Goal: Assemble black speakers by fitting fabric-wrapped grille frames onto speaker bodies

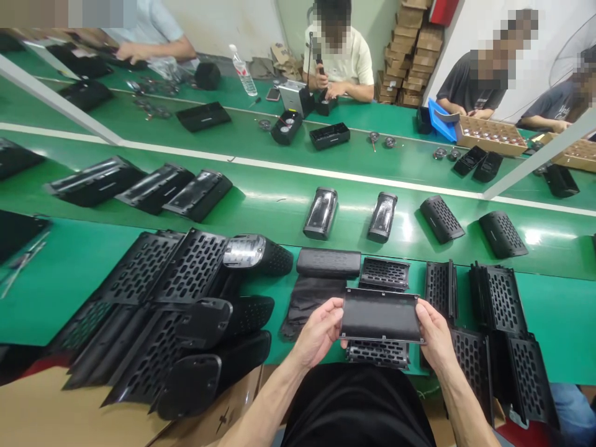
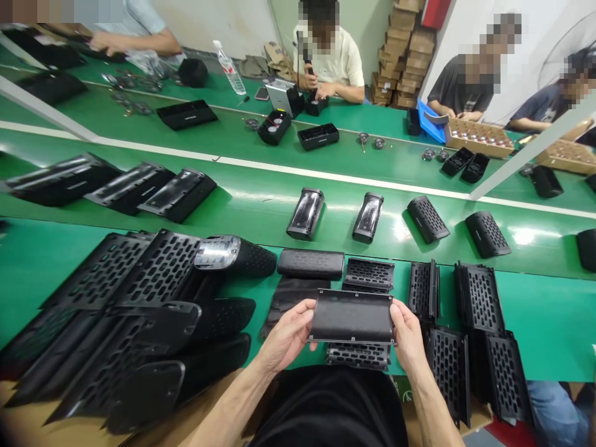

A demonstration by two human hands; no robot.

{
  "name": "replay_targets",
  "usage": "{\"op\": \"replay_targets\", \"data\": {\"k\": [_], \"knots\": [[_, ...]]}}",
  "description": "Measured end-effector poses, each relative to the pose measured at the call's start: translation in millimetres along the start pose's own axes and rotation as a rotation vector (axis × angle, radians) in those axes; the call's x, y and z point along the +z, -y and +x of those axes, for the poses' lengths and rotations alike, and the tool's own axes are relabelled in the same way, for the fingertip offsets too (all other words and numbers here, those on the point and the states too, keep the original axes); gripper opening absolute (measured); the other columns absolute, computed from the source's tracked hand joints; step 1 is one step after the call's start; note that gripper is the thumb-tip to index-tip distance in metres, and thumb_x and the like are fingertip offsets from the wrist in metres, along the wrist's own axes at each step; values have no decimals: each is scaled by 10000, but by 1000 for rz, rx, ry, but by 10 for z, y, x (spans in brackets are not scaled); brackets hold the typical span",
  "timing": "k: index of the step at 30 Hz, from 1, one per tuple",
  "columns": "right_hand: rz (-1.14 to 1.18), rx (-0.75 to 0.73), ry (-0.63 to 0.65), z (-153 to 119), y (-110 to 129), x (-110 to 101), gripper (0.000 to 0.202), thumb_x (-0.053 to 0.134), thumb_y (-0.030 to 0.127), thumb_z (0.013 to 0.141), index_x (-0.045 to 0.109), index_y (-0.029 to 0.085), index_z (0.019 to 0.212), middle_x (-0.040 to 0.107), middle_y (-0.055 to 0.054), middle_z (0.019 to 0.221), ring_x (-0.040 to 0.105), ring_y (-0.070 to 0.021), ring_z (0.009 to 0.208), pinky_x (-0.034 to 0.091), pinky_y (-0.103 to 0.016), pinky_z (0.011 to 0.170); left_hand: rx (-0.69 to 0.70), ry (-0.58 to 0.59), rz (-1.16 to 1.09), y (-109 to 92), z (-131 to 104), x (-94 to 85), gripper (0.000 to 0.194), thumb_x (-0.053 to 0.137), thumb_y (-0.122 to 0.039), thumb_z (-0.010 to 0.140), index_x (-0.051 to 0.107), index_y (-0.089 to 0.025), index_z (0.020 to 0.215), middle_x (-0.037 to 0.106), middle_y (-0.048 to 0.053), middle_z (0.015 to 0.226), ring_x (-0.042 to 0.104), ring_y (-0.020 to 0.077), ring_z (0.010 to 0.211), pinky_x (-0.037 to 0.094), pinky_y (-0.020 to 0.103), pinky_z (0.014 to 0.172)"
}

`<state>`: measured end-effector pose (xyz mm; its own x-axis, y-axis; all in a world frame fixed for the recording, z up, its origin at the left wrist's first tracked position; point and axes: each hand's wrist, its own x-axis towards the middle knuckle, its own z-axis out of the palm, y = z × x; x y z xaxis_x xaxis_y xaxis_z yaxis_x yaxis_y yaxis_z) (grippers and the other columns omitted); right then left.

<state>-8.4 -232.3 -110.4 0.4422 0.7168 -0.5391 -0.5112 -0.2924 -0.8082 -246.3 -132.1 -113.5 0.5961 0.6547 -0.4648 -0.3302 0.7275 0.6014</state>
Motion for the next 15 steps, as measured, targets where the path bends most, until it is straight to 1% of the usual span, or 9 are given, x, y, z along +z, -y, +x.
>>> {"op": "replay_targets", "data": {"k": [2,4,7,9,10,12,13,14,15], "knots": [[-4,3,9,27,35,24,514,908,608,677,798,216,990,810,-80,961,748,-323,958,606,-428,846,-35,34,-99,-9,76,-36,389,763,-530,870,678,-163,970,688,11,738,611,133,518,518,234,421],[-17,10,24,63,81,50,519,902,610,678,797,209,991,809,-83,946,750,-322,934,609,-427,821,-106,63,-193,-22,195,-59,437,670,-599,914,684,-165,955,732,43,792,640,160,527,510,255,420],[-72,19,68,129,145,97,536,892,623,677,793,201,993,806,-90,930,754,-315,878,606,-411,758,-292,88,-298,-24,426,-54,489,596,-624,945,692,-150,868,765,80,800,706,203,609,563,297,563],[-140,26,129,190,171,133,549,873,650,686,788,198,987,803,-92,910,752,-312,840,597,-395,712,-423,107,-327,3,576,-33,488,612,-604,941,710,-134,859,780,96,810,739,220,679,575,307,670],[-182,32,174,236,180,150,552,854,667,702,786,198,983,799,-89,888,750,-307,823,590,-387,694,-478,121,-328,23,637,-23,478,633,-590,933,723,-122,882,787,101,813,745,224,688,571,304,691],[-279,49,281,396,196,182,545,809,689,748,783,199,984,782,-70,825,740,-281,779,577,-366,677,-551,163,-321,60,720,-13,478,671,-569,914,741,-98,961,798,112,823,750,238,681,566,312,698],[-340,54,309,526,211,198,547,794,696,761,783,194,980,769,-60,789,728,-261,736,567,-349,651,-572,183,-323,71,742,-15,495,681,-571,904,744,-90,1000,802,119,832,752,252,679,569,327,700],[-403,46,305,695,235,218,559,791,701,761,783,184,973,754,-52,761,708,-238,686,550,-327,612,-585,205,-331,74,752,-24,523,678,-589,898,743,-88,1037,807,128,852,757,273,689,576,352,707],[-460,22,267,903,272,245,578,794,706,750,781,171,968,741,-48,745,683,-216,642,526,-304,569,-593,225,-341,67,753,-37,564,664,-614,895,738,-84,1071,811,141,881,763,294,707,583,378,716]]}}
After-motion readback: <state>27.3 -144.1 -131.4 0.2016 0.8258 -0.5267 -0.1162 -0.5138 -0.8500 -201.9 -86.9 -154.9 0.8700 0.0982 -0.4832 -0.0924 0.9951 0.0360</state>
